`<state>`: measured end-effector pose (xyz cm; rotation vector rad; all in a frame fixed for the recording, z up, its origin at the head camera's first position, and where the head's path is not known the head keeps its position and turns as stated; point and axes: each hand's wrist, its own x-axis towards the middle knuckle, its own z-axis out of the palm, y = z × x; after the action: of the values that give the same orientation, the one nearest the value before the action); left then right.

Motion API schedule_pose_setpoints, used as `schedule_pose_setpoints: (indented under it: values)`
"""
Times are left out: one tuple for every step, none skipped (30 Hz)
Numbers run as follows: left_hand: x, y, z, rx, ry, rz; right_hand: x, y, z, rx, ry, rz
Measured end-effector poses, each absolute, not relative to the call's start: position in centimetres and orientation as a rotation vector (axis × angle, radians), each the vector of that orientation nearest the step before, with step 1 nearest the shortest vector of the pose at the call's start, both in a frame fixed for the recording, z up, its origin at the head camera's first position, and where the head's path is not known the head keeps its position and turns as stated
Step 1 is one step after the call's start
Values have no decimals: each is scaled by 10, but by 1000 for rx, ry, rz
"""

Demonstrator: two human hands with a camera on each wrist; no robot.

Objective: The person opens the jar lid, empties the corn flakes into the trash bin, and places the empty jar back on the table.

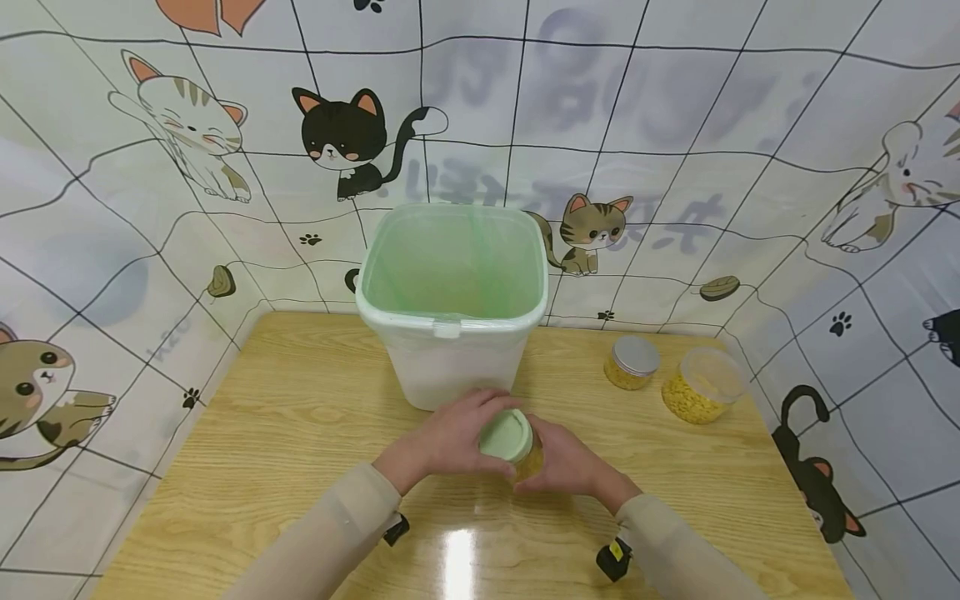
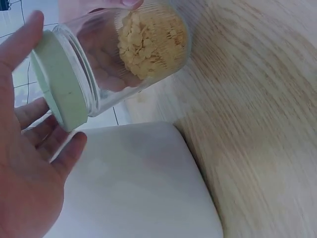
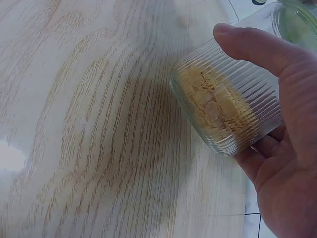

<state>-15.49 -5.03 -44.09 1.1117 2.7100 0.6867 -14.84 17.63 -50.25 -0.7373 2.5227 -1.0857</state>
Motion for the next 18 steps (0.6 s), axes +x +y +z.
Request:
schedule_pose_setpoints:
  values:
    - [-156, -51, -441, 1152, 2690, 685, -148, 177, -503, -741, 2520, -1091]
    - [-156, -51, -441, 1193, 2662, 692, -148, 177, -502, -744, 2517, -1095]
    - [-156, -52, -441, 1231, 2631, 693, -148, 177, -503, -748, 2515, -1098]
    - [-156, -53, -440, 1265, 2599, 697, -148, 177, -502, -747, 2514, -1098]
    - [-156, -54, -440, 1289, 2573, 693, -148, 177, -502, -740, 2514, -1097]
    - [-156, -55, -440, 1308, 2553, 695, -148, 177, -502, -739, 2518, -1090]
    - [-156, -55, -440, 1318, 2540, 694, -148, 178, -502, -739, 2521, -1084]
    - [-156, -56, -440, 1311, 2536, 689, -148, 178, -502, -735, 2523, -1080]
    - [-157, -56, -439, 1305, 2540, 686, -147, 178, -502, -734, 2526, -1076]
    - [-157, -56, -439, 1294, 2549, 685, -147, 178, -502, -733, 2531, -1070]
    - [-157, -55, -439, 1279, 2565, 680, -147, 179, -502, -730, 2533, -1069]
    - [-157, -55, -439, 1261, 2580, 678, -147, 179, -502, -729, 2537, -1063]
    - [-157, -55, -438, 1240, 2601, 673, -147, 179, -501, -726, 2540, -1062]
    - [-156, -54, -438, 1216, 2627, 662, -146, 179, -501, -721, 2541, -1063]
    - [-156, -53, -437, 1192, 2654, 652, -146, 179, -501, -717, 2541, -1065]
    - [-155, -53, -437, 1164, 2685, 632, -146, 179, -501, -715, 2540, -1065]
    - [-154, -52, -437, 1140, 2714, 616, -146, 179, -501, -704, 2539, -1065]
    - [-154, -52, -436, 1120, 2742, 600, -147, 179, -501, -697, 2538, -1062]
